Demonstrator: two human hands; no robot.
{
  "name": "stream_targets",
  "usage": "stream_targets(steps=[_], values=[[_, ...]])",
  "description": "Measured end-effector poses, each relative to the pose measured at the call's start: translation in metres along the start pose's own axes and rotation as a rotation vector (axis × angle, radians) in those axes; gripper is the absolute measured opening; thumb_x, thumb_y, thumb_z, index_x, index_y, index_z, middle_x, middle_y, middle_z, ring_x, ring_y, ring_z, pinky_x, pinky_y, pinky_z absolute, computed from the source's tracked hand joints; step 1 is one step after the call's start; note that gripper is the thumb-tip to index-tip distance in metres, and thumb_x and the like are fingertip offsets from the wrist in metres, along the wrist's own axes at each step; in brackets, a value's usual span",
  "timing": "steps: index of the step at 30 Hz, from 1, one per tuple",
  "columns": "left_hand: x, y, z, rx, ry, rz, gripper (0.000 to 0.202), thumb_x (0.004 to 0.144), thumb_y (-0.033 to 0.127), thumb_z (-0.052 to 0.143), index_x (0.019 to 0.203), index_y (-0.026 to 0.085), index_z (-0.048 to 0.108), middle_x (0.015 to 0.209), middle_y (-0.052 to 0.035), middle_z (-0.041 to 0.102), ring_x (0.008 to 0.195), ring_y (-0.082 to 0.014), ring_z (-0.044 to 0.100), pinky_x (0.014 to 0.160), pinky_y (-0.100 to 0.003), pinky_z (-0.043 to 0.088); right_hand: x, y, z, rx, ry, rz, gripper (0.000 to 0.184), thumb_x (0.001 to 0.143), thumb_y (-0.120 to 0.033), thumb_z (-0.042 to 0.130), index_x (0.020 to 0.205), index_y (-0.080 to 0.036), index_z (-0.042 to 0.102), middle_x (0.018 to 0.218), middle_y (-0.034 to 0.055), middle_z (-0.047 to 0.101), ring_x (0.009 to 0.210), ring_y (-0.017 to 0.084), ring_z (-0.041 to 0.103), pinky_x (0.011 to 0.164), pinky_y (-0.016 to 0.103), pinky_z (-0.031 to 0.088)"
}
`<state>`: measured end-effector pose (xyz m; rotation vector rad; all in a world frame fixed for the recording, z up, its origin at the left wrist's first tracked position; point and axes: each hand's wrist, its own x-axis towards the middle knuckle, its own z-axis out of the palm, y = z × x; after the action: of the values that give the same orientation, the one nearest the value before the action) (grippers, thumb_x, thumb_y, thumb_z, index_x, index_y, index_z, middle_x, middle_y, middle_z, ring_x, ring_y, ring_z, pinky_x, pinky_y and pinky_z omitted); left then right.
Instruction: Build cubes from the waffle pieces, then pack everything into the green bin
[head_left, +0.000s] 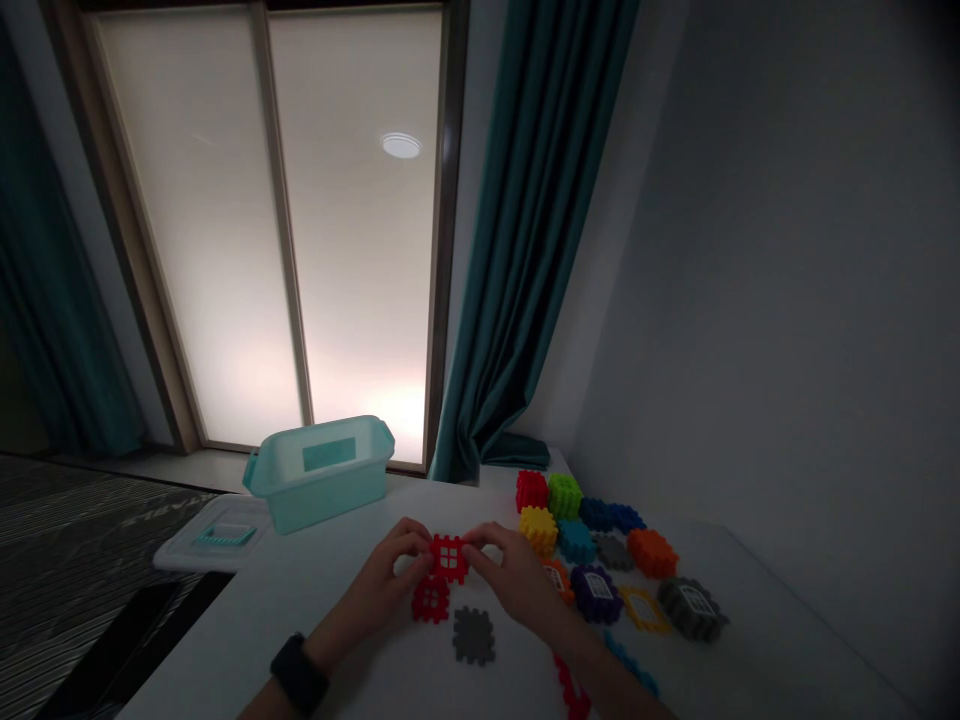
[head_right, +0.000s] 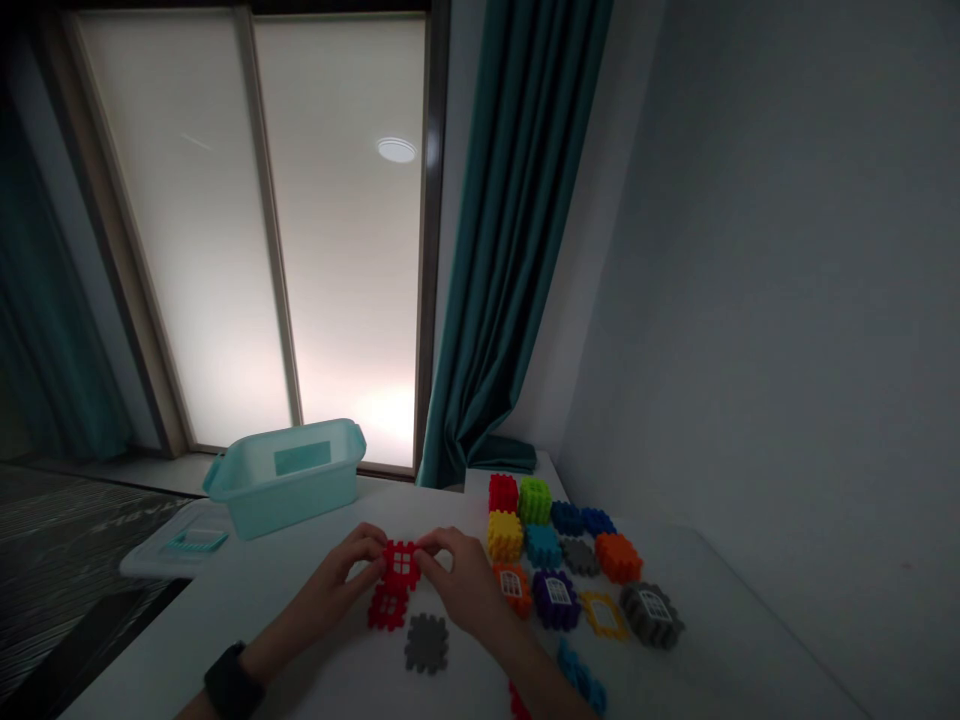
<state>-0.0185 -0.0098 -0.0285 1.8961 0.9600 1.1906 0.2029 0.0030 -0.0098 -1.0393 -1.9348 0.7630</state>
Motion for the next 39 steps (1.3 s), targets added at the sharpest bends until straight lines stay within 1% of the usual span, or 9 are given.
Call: stream_targets(steps=[6, 12, 16, 22, 25, 29, 32, 34, 39], values=[[0.001, 0.005, 0.003, -0.124, -0.039, -0.079, 0.043, 0.093, 0.054, 0.058, 0.072, 0.017, 0.062, 0.097, -0.005, 0.057, 0.086, -0.0181, 0.059, 0.078, -0.029, 0.05, 0.005, -0.002, 0.003, 0.357, -0.071, 0.198, 0.024, 0.085, -0.04, 0.064, 0.082, -0.017, 0.07, 0.076, 0.0036, 0.07, 0.074, 0.021, 0.066, 0.07, 0.031, 0.051], [0.0, 0.009, 0.005, -0.171, -0.042, -0.109, 0.047, 0.091, 0.058, 0.059, 0.07, 0.017, 0.059, 0.095, -0.0049, 0.057, 0.084, -0.0182, 0.058, 0.076, -0.029, 0.049, 0.004, -0.001, 0.0, 0.292, -0.096, 0.196, 0.022, 0.088, -0.038, 0.062, 0.084, -0.017, 0.07, 0.078, 0.0039, 0.071, 0.076, 0.021, 0.066, 0.074, 0.032, 0.051], [-0.002, 0.004, 0.007, -0.06, -0.035, -0.114, 0.048, 0.092, 0.061, 0.055, 0.072, 0.017, 0.059, 0.086, -0.0044, 0.059, 0.079, -0.0185, 0.057, 0.076, -0.031, 0.046, 0.001, -0.001, -0.003, 0.022, -0.041, 0.047, 0.016, 0.092, -0.031, 0.058, 0.087, -0.02, 0.068, 0.086, 0.0037, 0.071, 0.084, 0.022, 0.065, 0.079, 0.035, 0.051], [-0.004, -0.004, 0.008, 0.091, -0.052, -0.147, 0.04, 0.093, 0.055, 0.05, 0.086, 0.018, 0.062, 0.085, -0.0037, 0.063, 0.08, -0.0197, 0.058, 0.074, -0.029, 0.045, -0.006, 0.005, 0.0, -0.47, 0.084, -0.474, 0.017, 0.101, -0.019, 0.047, 0.093, -0.022, 0.062, 0.086, 0.0015, 0.066, 0.085, 0.019, 0.062, 0.108, 0.053, 0.038], [-0.004, -0.004, 0.007, 0.118, -0.077, -0.093, 0.031, 0.093, 0.048, 0.052, 0.089, 0.019, 0.062, 0.091, -0.0046, 0.063, 0.084, -0.0205, 0.06, 0.076, -0.03, 0.046, -0.009, 0.007, 0.0, -0.623, 0.08, -0.62, 0.021, 0.102, -0.013, 0.043, 0.098, -0.023, 0.061, 0.085, 0.0003, 0.063, 0.081, 0.016, 0.062, 0.113, 0.057, 0.034], [-0.005, -0.004, 0.004, 0.242, -0.018, 0.035, 0.021, 0.084, 0.038, 0.067, 0.087, 0.019, 0.06, 0.099, -0.0063, 0.061, 0.092, -0.0233, 0.059, 0.083, -0.034, 0.048, -0.009, 0.005, -0.001, -0.654, 0.066, -0.667, 0.019, 0.099, -0.009, 0.048, 0.101, -0.023, 0.06, 0.094, 0.0016, 0.065, 0.09, 0.017, 0.064, 0.113, 0.056, 0.036], [-0.006, -0.008, 0.0, 0.369, 0.058, 0.118, 0.025, 0.081, 0.036, 0.073, 0.097, 0.02, 0.062, 0.109, -0.0097, 0.06, 0.099, -0.0267, 0.059, 0.088, -0.039, 0.049, -0.008, 0.003, -0.002, -0.63, 0.049, -0.626, 0.014, 0.093, -0.013, 0.059, 0.102, -0.023, 0.059, 0.107, 0.0051, 0.067, 0.102, 0.021, 0.065, 0.109, 0.052, 0.045], [-0.007, -0.011, -0.002, 0.436, 0.086, 0.159, 0.029, 0.081, 0.036, 0.074, 0.104, 0.021, 0.063, 0.114, -0.0112, 0.06, 0.102, -0.0283, 0.059, 0.089, -0.041, 0.049, -0.009, 0.002, -0.003, -0.623, 0.03, -0.598, 0.02, 0.089, -0.012, 0.065, 0.104, -0.024, 0.058, 0.114, 0.0064, 0.066, 0.108, 0.023, 0.064, 0.107, 0.05, 0.048], [-0.008, -0.013, -0.003, 0.508, 0.109, 0.172, 0.038, 0.079, 0.035, 0.077, 0.114, 0.023, 0.064, 0.116, -0.0116, 0.061, 0.104, -0.0304, 0.06, 0.091, -0.044, 0.051, -0.009, 0.001, -0.004, -0.639, 0.013, -0.56, 0.027, 0.085, -0.009, 0.067, 0.105, -0.024, 0.057, 0.115, 0.0071, 0.067, 0.11, 0.025, 0.064, 0.106, 0.051, 0.048]])
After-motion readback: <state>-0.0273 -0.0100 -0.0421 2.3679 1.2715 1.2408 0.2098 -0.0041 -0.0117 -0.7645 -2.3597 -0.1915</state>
